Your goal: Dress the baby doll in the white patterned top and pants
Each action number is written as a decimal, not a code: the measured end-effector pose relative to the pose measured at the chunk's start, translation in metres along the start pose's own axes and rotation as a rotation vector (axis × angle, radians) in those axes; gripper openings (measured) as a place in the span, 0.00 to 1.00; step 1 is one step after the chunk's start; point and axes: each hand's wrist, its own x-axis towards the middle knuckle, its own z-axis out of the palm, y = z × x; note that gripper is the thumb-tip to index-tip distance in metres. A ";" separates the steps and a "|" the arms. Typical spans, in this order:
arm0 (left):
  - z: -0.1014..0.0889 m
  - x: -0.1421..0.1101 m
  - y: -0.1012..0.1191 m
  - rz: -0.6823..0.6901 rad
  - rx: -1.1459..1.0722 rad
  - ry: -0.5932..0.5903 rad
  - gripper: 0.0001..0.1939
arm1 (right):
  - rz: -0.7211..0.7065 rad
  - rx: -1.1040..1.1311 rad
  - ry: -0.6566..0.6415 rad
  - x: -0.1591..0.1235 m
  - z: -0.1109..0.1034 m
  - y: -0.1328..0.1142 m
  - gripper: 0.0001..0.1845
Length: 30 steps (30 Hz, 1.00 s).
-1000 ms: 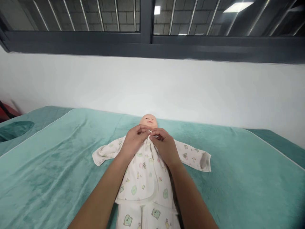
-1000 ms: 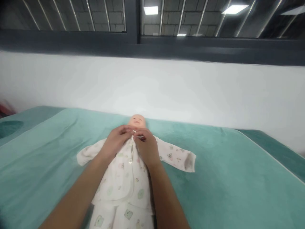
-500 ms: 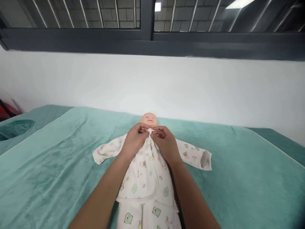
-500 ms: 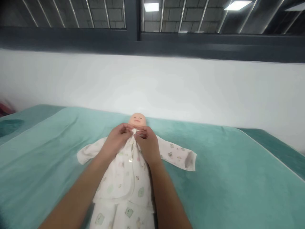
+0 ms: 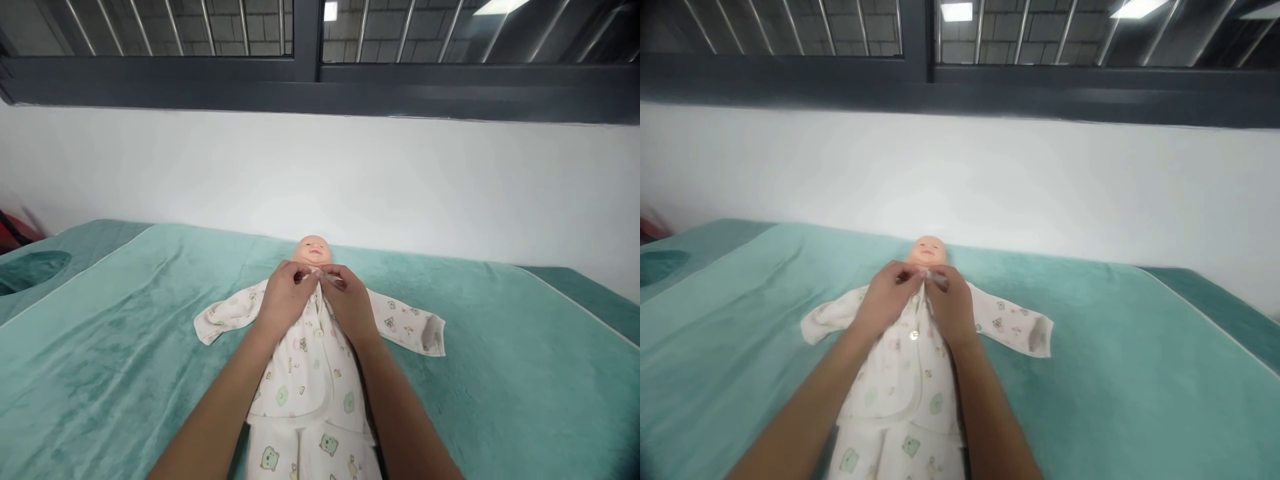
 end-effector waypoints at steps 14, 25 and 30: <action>-0.002 0.000 -0.003 -0.014 -0.163 -0.031 0.10 | -0.228 -0.070 -0.165 -0.006 0.001 -0.010 0.20; -0.027 0.002 0.007 -0.090 -0.199 -0.160 0.09 | -0.071 -0.254 -0.147 -0.014 -0.023 -0.028 0.08; -0.049 -0.004 0.014 -0.071 -0.033 -0.414 0.10 | -0.130 -0.348 -0.320 -0.030 -0.028 -0.043 0.16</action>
